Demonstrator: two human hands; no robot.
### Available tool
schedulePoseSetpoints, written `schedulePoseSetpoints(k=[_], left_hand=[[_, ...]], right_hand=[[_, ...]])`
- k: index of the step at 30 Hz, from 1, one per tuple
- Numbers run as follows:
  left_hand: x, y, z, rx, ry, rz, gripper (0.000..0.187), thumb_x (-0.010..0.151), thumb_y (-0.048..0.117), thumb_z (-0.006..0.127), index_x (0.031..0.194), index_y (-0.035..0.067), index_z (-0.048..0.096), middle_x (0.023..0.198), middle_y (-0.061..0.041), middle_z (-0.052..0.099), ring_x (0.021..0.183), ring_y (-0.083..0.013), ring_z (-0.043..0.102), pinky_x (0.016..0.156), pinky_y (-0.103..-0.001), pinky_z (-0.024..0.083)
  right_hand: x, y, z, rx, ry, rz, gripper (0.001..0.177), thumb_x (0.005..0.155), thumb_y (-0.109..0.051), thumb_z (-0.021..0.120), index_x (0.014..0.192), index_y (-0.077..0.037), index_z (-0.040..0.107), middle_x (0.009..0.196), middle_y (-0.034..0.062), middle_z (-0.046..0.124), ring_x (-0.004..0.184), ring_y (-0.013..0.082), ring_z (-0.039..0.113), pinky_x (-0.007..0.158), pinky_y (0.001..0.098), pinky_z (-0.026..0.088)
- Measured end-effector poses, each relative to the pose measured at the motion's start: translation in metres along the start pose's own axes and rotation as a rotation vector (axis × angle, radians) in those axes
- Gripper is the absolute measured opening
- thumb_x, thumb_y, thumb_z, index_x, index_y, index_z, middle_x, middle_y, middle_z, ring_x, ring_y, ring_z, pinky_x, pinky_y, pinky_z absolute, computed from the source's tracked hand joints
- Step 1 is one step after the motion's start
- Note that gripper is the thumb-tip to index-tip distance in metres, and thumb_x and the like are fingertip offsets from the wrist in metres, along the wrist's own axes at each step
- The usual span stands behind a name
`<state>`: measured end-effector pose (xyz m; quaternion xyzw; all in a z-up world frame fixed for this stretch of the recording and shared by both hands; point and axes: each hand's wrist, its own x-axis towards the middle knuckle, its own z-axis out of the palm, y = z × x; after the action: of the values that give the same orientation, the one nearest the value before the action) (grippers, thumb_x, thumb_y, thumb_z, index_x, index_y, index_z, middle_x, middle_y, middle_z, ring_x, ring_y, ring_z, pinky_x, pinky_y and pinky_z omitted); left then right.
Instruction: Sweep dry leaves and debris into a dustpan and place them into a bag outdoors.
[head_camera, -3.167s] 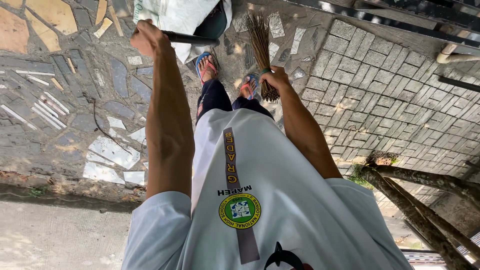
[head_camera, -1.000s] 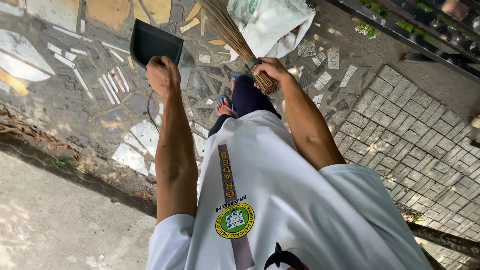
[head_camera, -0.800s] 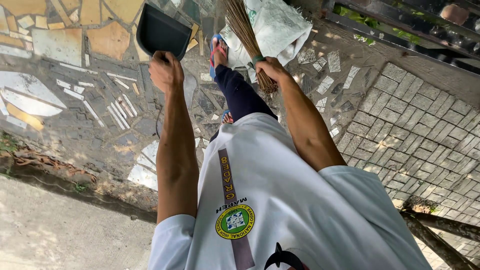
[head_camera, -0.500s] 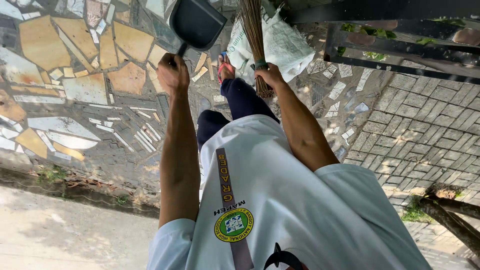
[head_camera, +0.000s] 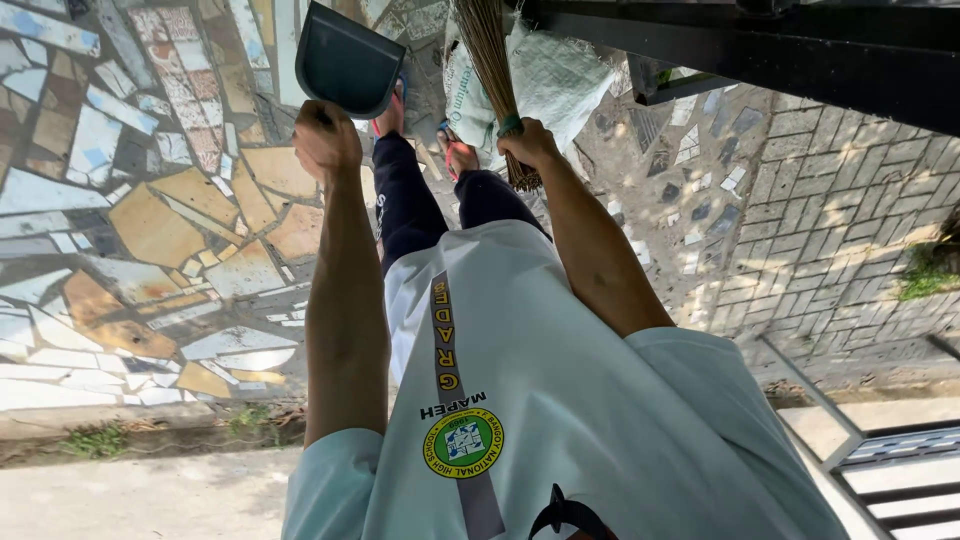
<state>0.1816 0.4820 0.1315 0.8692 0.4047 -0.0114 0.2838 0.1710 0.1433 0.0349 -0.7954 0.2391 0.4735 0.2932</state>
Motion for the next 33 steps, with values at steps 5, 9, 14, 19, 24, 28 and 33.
schedulePoseSetpoints(k=[5,9,14,19,24,28,33], left_hand=[[0.07,0.019,-0.002,0.053,-0.096,0.16,0.024,0.086,0.026,0.06,0.075,0.01,0.075,0.075,-0.017,0.075,0.068,-0.0393,0.072,0.058,-0.052,0.053],[0.102,0.038,-0.007,0.01,-0.196,0.238,0.026,0.088,0.025,0.058,0.074,0.01,0.074,0.071,-0.014,0.076,0.059,-0.0306,0.073,0.052,-0.045,0.052],[0.132,0.043,0.011,-0.028,-0.219,0.361,0.027,0.09,0.022,0.057,0.072,0.009,0.073,0.068,-0.014,0.075,0.053,-0.0263,0.072,0.047,-0.042,0.051],[0.14,0.046,0.016,-0.039,-0.248,0.434,0.026,0.091,0.021,0.057,0.073,0.008,0.071,0.066,-0.014,0.073,0.05,-0.0276,0.069,0.046,-0.042,0.049],[0.16,0.027,0.04,-0.065,-0.323,0.447,0.029,0.094,0.02,0.054,0.071,0.01,0.068,0.062,-0.01,0.072,0.047,-0.0201,0.067,0.04,-0.036,0.044],[0.152,0.042,0.033,-0.047,-0.399,0.408,0.03,0.094,0.02,0.053,0.069,0.013,0.068,0.06,-0.006,0.071,0.044,-0.0148,0.064,0.038,-0.032,0.042],[0.141,0.031,0.05,0.032,-0.433,0.431,0.03,0.093,0.02,0.053,0.067,0.012,0.066,0.06,-0.006,0.07,0.046,-0.0165,0.065,0.04,-0.034,0.044]], right_hand=[[-0.005,-0.03,0.018,0.029,0.051,0.063,0.065,0.062,-0.038,0.084,0.117,-0.005,0.07,0.109,0.0177,0.073,0.1,0.0324,0.073,0.089,0.0389,0.059],[-0.024,-0.058,0.026,0.067,0.049,0.099,0.069,0.066,-0.036,0.083,0.124,-0.002,0.065,0.111,0.0203,0.072,0.099,0.034,0.074,0.085,0.0409,0.062],[-0.022,-0.065,0.047,0.111,0.153,0.037,0.076,0.064,-0.036,0.086,0.127,-0.001,0.06,0.114,0.0234,0.068,0.1,0.0373,0.07,0.083,0.0413,0.06],[-0.047,-0.082,0.052,0.169,0.128,0.087,0.068,0.065,-0.034,0.081,0.123,-0.002,0.066,0.112,0.0228,0.074,0.099,0.0348,0.075,0.085,0.041,0.062],[-0.05,-0.077,0.068,0.228,0.214,0.088,0.064,0.063,-0.034,0.085,0.116,-0.004,0.069,0.106,0.0206,0.073,0.096,0.0343,0.073,0.084,0.0405,0.06],[-0.056,-0.073,0.078,0.34,0.204,0.163,0.063,0.061,-0.032,0.083,0.116,-0.005,0.068,0.104,0.018,0.074,0.093,0.0307,0.074,0.08,0.0389,0.061],[-0.054,-0.052,0.095,0.333,0.292,0.188,0.056,0.065,-0.033,0.084,0.112,-0.006,0.07,0.102,0.0176,0.075,0.093,0.0305,0.073,0.082,0.0398,0.059]])
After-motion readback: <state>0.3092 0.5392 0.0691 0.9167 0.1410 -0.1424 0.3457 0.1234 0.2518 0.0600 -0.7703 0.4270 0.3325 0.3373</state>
